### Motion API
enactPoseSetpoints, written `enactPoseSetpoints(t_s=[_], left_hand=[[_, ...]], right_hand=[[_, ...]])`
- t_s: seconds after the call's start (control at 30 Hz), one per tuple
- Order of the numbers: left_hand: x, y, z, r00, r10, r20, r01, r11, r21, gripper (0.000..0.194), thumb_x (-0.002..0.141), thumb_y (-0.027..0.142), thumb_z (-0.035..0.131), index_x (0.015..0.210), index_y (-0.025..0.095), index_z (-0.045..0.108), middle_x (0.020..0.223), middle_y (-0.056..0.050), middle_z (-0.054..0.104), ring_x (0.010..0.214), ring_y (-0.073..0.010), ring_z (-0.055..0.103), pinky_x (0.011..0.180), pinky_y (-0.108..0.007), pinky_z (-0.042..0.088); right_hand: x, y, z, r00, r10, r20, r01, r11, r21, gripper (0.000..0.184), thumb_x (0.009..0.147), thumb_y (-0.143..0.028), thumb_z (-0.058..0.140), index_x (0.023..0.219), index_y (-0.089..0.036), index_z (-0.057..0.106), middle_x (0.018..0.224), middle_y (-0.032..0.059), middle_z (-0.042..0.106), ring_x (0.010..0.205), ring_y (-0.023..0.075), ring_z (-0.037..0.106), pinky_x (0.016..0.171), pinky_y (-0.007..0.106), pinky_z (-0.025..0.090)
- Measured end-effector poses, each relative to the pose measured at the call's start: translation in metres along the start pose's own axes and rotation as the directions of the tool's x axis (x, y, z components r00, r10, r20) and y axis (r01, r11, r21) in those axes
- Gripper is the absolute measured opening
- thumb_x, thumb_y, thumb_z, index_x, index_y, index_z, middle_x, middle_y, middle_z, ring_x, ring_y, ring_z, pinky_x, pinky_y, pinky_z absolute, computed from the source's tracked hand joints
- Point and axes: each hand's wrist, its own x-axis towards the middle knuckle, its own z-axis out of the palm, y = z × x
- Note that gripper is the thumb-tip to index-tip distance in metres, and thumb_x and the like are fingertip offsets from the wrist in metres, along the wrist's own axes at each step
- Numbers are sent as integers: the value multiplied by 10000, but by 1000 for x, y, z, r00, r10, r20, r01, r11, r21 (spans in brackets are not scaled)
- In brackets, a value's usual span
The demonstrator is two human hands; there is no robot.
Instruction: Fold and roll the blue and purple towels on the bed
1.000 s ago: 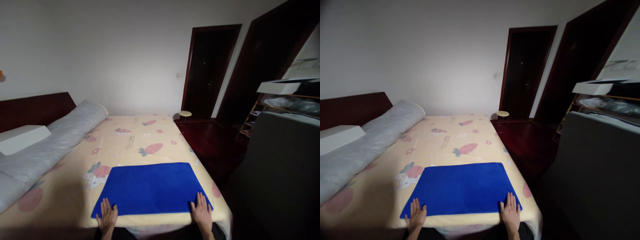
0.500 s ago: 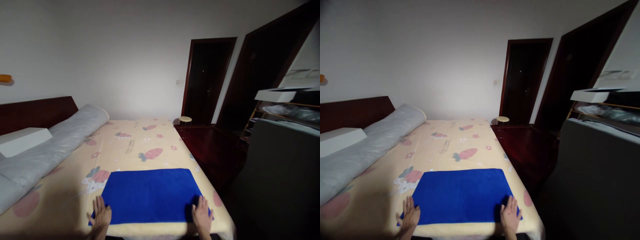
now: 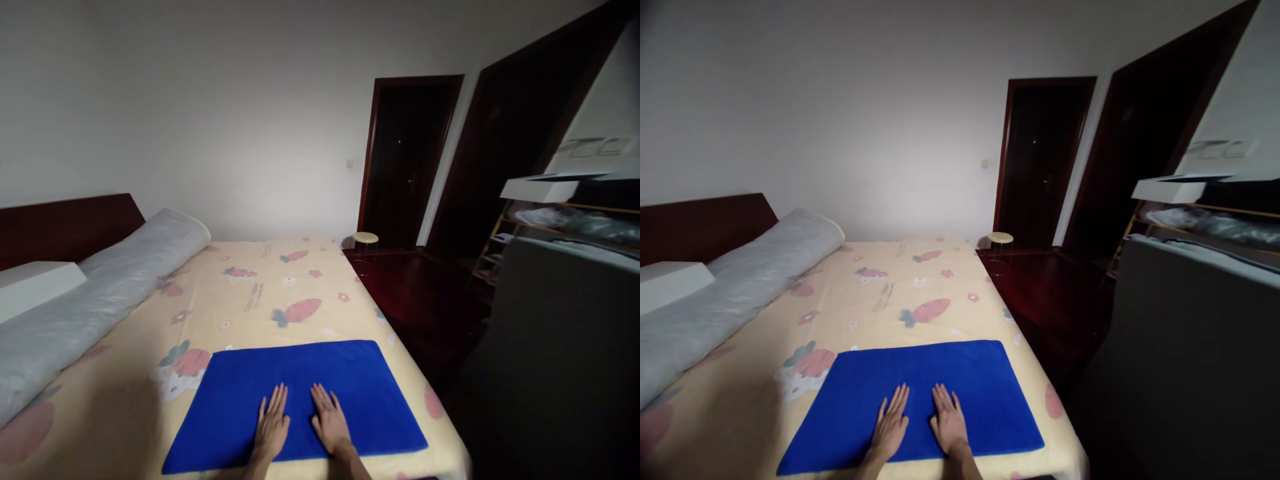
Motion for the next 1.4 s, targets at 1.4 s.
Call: enactPoseSetpoints(t_s=[1.4], left_hand=[[-18,-172,-14,963,-189,-192,226,955,193,646,843,199,316,1475,321,266,1559,66,283,1444,-139,269,1189,-398,196]], right_hand=[[-41,177,-44,946,245,-211,-290,931,-222,628,917,-419,303,1473,-132,359,1534,69,308,1431,237,252,1174,460,222]])
